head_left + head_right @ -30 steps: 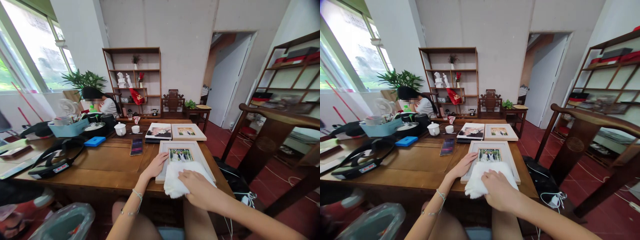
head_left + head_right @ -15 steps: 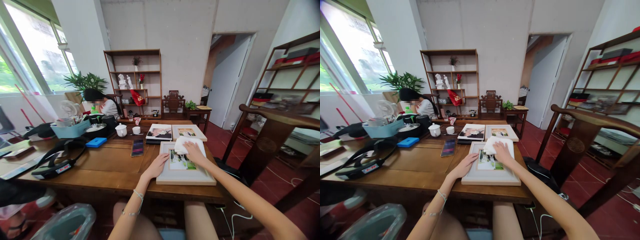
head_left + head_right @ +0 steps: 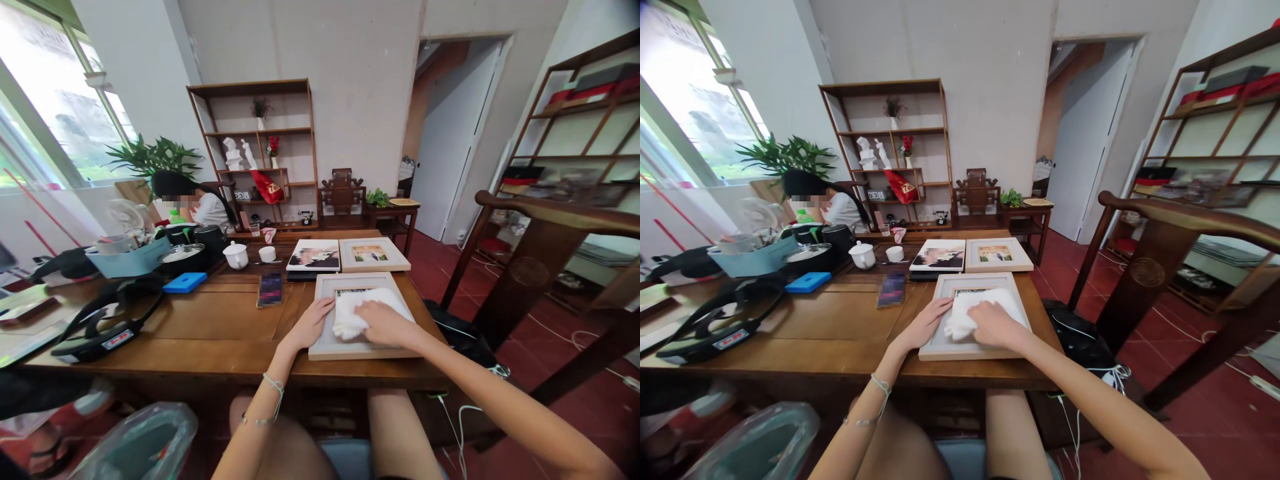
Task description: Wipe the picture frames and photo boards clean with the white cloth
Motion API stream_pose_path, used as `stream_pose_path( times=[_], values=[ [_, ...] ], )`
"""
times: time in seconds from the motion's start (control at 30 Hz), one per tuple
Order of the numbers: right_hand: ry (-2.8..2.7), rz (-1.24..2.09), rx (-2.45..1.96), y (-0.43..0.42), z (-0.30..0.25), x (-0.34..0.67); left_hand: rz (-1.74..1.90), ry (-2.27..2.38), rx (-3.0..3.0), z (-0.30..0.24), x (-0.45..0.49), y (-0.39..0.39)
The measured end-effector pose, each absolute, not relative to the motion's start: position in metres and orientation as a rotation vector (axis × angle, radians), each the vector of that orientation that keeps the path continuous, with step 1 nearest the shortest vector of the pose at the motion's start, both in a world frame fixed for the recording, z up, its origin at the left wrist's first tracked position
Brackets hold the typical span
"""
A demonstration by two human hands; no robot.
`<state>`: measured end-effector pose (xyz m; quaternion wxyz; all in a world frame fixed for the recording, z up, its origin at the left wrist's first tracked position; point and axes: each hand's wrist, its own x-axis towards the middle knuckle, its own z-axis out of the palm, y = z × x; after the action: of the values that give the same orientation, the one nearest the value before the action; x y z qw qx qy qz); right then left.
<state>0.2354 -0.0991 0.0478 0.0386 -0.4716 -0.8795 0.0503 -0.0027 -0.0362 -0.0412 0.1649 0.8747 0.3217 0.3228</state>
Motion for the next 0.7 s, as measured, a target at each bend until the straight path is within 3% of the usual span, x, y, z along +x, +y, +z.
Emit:
stream_pose_path(
  times=[0.27, 0.7],
  values=[
    [-2.771, 0.455, -0.936, -0.149, 0.060, 0.240, 0.910, 0.900, 2.482, -0.039, -0.002, -0.038],
    [-2.412, 0.083, -1.671, -0.028, 0.026, 0.251, 0.923, 0.929, 2.472, -0.041, -0.004, -0.036]
  ],
)
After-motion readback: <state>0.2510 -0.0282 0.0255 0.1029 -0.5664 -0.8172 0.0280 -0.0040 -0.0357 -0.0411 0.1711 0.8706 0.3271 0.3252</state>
